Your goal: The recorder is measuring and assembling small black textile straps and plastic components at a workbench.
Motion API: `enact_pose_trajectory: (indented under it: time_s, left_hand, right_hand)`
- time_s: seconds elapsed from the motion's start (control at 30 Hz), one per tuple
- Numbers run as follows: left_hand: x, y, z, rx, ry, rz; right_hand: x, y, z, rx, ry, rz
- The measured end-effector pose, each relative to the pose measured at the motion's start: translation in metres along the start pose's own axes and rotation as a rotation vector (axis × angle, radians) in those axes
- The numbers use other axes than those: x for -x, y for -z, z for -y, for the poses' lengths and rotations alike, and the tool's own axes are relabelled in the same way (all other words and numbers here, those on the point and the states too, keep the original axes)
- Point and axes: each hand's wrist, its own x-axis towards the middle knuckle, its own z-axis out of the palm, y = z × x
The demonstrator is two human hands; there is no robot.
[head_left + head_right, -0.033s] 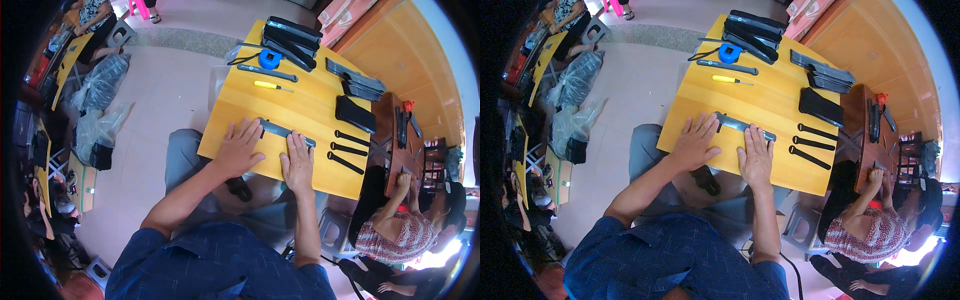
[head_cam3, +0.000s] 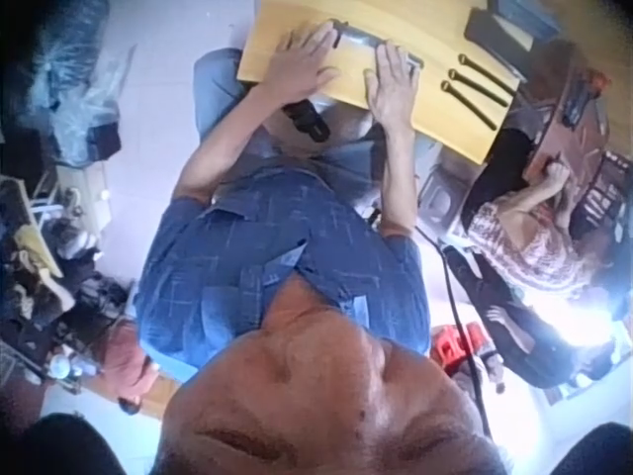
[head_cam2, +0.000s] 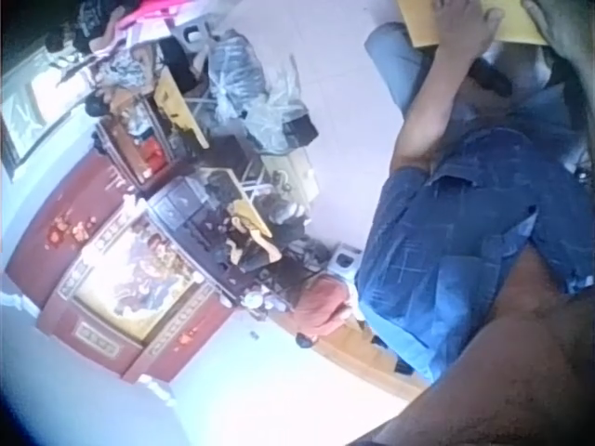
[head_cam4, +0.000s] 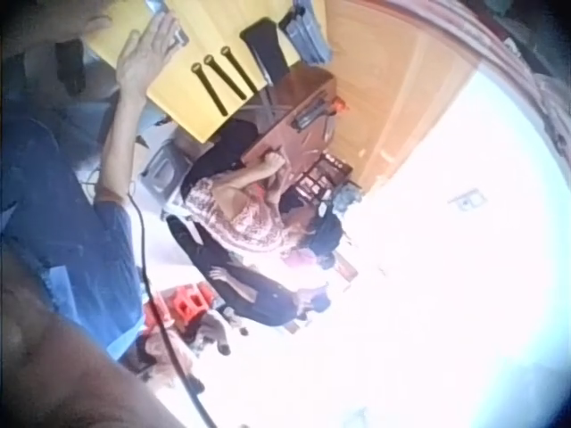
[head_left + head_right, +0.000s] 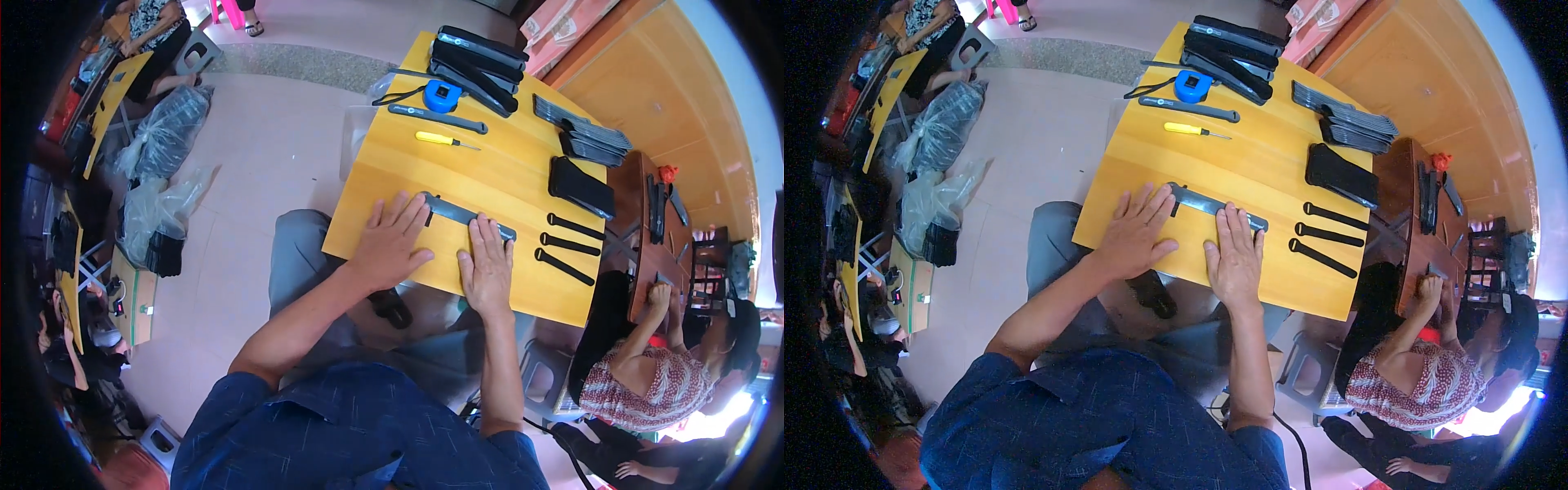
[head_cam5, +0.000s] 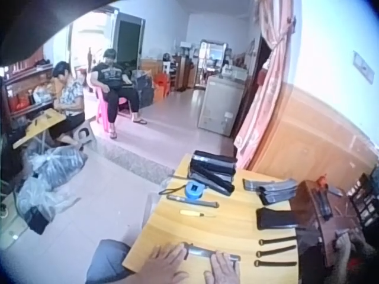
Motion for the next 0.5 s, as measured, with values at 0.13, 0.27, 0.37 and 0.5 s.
enact_pose_trajectory:
  time_s: [0.13, 0.27, 0.37, 0.5]
  left_hand:
    - [-0.003, 0.003, 0.002, 0.020, 0.004, 0.009]
    - [-0.001, 0.001, 0.007, 0.053, -0.026, -0.014]
    - [0.003, 0.002, 0.007, 0.060, -0.021, -0.063]
    - [0.001, 0.006, -0.008, 0.092, -0.066, -0.101]
  right_hand:
    - [0.002, 0.001, 0.003, 0.011, -0.056, -0.008]
    - [0.004, -0.001, 0.000, 0.025, -0.085, -0.044]
    - [0.003, 0.000, 0.000, 0.019, -0.075, -0.036]
    - [0.004, 0.000, 0.001, 0.069, -0.075, -0.016]
